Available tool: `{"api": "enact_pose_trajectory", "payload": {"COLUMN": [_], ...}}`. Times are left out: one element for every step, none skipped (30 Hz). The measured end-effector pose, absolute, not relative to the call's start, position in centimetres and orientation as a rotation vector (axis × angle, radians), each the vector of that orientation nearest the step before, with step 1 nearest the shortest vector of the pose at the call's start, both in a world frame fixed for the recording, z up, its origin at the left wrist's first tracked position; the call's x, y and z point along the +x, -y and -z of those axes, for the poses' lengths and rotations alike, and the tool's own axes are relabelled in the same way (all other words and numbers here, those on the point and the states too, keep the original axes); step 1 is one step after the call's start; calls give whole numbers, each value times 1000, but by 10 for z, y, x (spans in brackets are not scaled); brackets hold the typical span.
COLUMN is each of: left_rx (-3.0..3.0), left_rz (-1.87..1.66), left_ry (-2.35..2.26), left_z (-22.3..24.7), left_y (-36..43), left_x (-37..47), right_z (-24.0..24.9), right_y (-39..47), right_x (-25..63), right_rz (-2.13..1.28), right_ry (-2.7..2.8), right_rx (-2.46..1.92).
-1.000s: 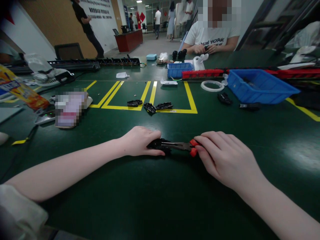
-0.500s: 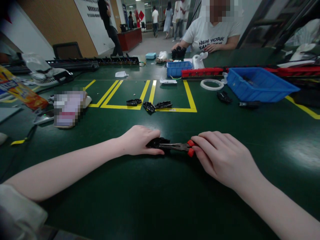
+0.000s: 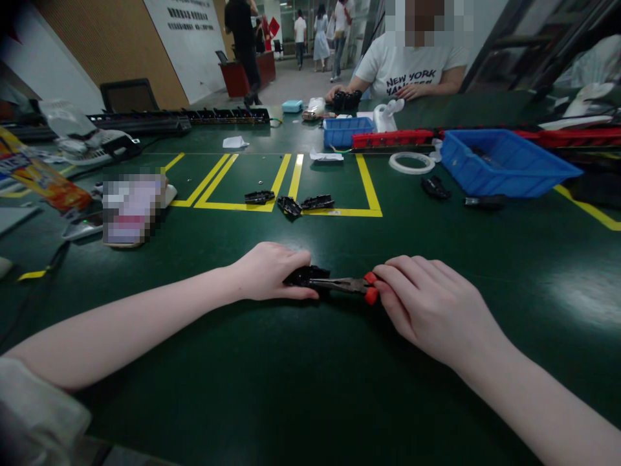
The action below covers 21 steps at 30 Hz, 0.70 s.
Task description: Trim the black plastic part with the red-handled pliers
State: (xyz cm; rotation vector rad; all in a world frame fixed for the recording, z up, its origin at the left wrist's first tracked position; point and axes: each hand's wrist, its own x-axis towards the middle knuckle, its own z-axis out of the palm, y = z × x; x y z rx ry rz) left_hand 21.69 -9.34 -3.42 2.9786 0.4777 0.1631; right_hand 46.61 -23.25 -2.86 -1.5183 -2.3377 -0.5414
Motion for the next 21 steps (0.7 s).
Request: {"api": "enact_pose_trajectory", "payload": {"left_rx": [2979, 2981, 2984, 2988, 2994, 2999, 3004, 3008, 3010, 3011, 3009, 3008, 3007, 3007, 3007, 3008, 3008, 3008, 3006, 3005, 3002], "left_rz": [-161, -157, -154, -152, -154, -157, -161, -163, -161, -158, -157, -156, -155, -154, -152, -151, -149, -147, -146, -145, -142], "left_ry": [-476, -477, -480, -482, -483, -484, -485, -486, -487, -487, -488, -488, -487, -487, -487, -489, -488, -487, -489, -491, -491], "left_z": [34, 34, 35, 35, 35, 35, 35, 35, 35, 35, 35, 35, 35, 35, 34, 34, 34, 34, 34, 34, 34], "left_y": [93, 93, 93, 93, 93, 93, 93, 93, 93, 93, 93, 93, 93, 93, 93, 93, 93, 93, 93, 93, 93], "left_x": [217, 217, 217, 217, 217, 217, 217, 217, 217, 217, 217, 217, 217, 218, 218, 218, 218, 218, 218, 218, 218], "right_z": [29, 29, 29, 30, 30, 30, 30, 30, 30, 29, 29, 29, 29, 29, 29, 30, 31, 31, 32, 32, 31], "right_y": [232, 232, 232, 231, 231, 230, 230, 229, 229, 229, 229, 229, 229, 230, 230, 231, 231, 231, 231, 232, 232], "right_x": [466, 466, 467, 467, 467, 467, 467, 467, 466, 466, 465, 464, 463, 462, 462, 462, 461, 461, 461, 461, 461], "right_rz": [555, 578, 608, 641, 669, 693, 713, 726, 734, 740, 745, 748, 746, 741, 734, 725, 716, 705, 694, 684, 668], "right_ry": [2341, 2344, 2347, 2350, 2354, 2356, 2356, 2357, 2359, 2360, 2362, 2364, 2366, 2367, 2366, 2365, 2363, 2360, 2357, 2350, 2343], "right_rx": [-1512, -1493, -1465, -1431, -1399, -1374, -1354, -1341, -1337, -1329, -1322, -1318, -1318, -1321, -1324, -1329, -1336, -1342, -1350, -1357, -1368]}}
